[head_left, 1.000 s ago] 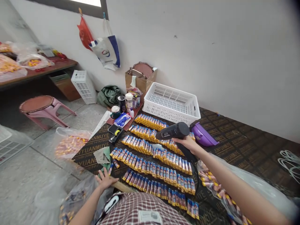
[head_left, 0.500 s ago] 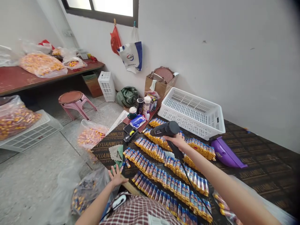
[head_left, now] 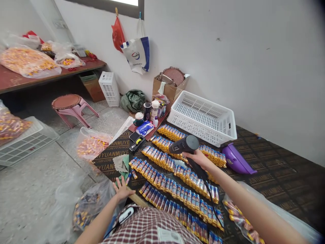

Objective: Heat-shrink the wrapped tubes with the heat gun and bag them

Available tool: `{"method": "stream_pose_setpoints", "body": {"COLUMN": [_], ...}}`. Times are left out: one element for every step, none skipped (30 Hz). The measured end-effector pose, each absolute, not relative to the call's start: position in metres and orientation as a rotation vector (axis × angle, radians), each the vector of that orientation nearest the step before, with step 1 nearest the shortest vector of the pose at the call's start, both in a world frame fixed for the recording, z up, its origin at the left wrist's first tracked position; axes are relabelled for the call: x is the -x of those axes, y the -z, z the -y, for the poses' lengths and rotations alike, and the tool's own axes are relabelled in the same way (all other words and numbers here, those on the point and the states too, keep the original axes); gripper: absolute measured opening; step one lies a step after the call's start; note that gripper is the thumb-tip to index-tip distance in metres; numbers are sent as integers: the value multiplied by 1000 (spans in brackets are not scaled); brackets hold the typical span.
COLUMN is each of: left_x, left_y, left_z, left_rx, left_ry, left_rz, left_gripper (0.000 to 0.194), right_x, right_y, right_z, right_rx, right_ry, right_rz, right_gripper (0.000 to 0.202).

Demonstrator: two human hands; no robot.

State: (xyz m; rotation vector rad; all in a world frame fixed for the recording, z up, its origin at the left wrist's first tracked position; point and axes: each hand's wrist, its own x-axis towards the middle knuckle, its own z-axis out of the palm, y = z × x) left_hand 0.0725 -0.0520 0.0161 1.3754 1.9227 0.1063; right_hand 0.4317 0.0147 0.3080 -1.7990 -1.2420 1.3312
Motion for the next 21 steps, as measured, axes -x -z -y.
{"method": "stream_pose_setpoints", "body": {"left_x": [-72,-72,-72,-71,-71,-71,-71,-71,-71,-71,-71,-72,-72,-73,-73,-72,-72,-71,-69,-68,-66], "left_y": [-17,-18,-19,-21,-22,-23,-23,-24,-24,-23,-23,-23,-22,-21,-20,-19,-17,-15,-13,-10,-7], "left_z": [52,52,52,52,52,52,52,52,52,52,52,52,51,51,51,51,50,50,50,50,50], "left_rx": [-1389,-1394,-1388,-1377,-1362,-1349,-1344,-1345,-1349,-1352,-1355,-1356,-1359,-1368,-1386,-1405,-1423,-1439,-1451,-1458,-1461], "left_ry": [-79,-58,-55,-58,-66,-75,-81,-81,-70,-49,-23,10,43,75,106,136,160,176,184,186,180], "left_rz": [-1942,-1955,-1959,-1960,-1966,-1976,-1985,-1992,-1996,-2000,-2003,-2002,-2006,-2011,-2015,-2017,-2023,-2034,-2036,-2028,-2020], "left_gripper": [120,120,120,120,120,121,121,121,121,122,121,121,121,121,122,122,122,122,122,122,122], "right_x": [-440,-449,-457,-463,-469,-473,-476,-477,-477,-475,-473,-471,-469,-467,-467,-469,-472,-477,-483,-492,-501], "right_y": [-310,-312,-314,-314,-314,-314,-313,-311,-309,-307,-306,-305,-305,-306,-308,-310,-313,-317,-322,-326,-331], "right_z": [-7,1,8,14,19,23,27,29,29,30,30,30,30,32,34,38,43,49,57,66,75], "right_rx": [1828,1855,1877,1895,1906,1911,1914,1913,1907,1896,1882,1868,1854,1842,1835,1832,1834,1840,1850,1866,1888], "right_ry": [-1325,-1318,-1310,-1302,-1296,-1292,-1290,-1286,-1285,-1285,-1283,-1282,-1285,-1284,-1278,-1272,-1267,-1262,-1256,-1251,-1241], "right_rz": [1232,1224,1214,1201,1188,1174,1159,1151,1151,1155,1156,1156,1156,1152,1145,1133,1114,1083,1044,1002,963], "right_gripper": [36,36,35,36,36,37,37,37,37,36,35,35,35,34,34,35,35,36,36,37,38]}}
